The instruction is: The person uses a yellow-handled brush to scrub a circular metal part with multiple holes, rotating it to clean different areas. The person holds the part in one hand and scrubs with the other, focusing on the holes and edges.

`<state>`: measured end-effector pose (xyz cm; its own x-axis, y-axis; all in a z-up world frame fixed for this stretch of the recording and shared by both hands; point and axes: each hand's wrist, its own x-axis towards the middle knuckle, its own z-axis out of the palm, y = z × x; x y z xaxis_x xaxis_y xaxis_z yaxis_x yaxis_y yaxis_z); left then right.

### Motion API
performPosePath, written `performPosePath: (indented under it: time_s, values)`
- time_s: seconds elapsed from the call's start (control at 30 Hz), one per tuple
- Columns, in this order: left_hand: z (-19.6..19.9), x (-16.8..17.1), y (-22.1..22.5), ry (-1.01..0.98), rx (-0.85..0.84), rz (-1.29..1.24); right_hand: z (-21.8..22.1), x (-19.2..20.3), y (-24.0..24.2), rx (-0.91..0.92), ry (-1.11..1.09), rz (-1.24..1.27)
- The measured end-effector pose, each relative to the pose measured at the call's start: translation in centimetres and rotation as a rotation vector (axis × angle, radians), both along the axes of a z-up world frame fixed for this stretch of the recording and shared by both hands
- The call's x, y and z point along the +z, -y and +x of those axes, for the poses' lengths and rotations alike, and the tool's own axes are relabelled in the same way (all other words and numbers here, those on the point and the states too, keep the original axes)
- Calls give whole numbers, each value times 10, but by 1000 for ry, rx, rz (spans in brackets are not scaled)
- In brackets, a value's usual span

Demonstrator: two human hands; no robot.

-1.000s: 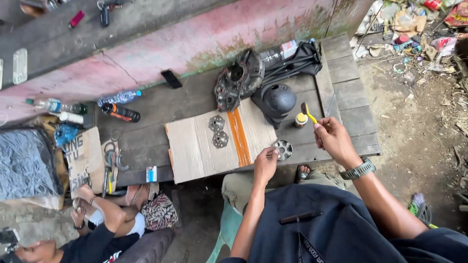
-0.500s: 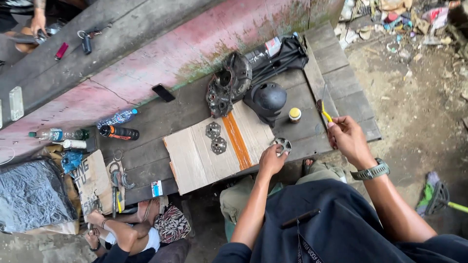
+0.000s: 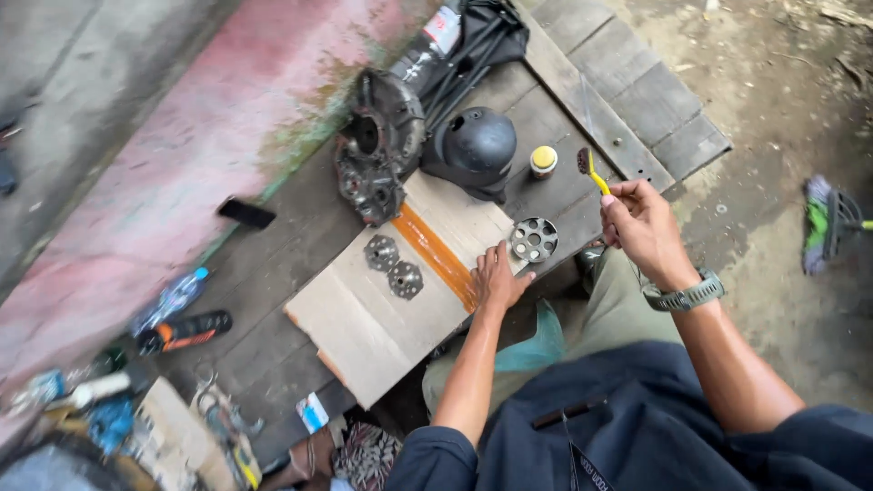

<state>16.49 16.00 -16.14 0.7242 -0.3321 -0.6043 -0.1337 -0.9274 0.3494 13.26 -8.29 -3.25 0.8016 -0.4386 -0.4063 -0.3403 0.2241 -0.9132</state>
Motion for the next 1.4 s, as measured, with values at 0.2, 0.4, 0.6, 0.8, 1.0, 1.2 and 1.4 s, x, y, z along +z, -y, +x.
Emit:
performPosePath:
  time_s: [0.2,0.4,0.6,0.8,1.0,1.2,1.4]
  values:
    - [30,-46,-11,123,-153,-168,-12,-66,-26,-48,1,-60]
    - [29,-122,-1,289,-318,-316,8,-137,-40,10,151,-60]
    - [28,-149,-6,313,-277,-432,14,-167,-59,21,285,-70]
    - [41,-121,-52,626,-226,-469,-1,-169,-85,-47,339,-92]
    - [37,-89,-111,886,-218,-518,-24,-187,-125,-58,414,-85]
    - [-13,-79,-169,969,-85,-555,-67,-201,-173,-14,472,-1]
    - [-72,-62,-199,1063,82,-827,-110,-207,-203,108,588,-13]
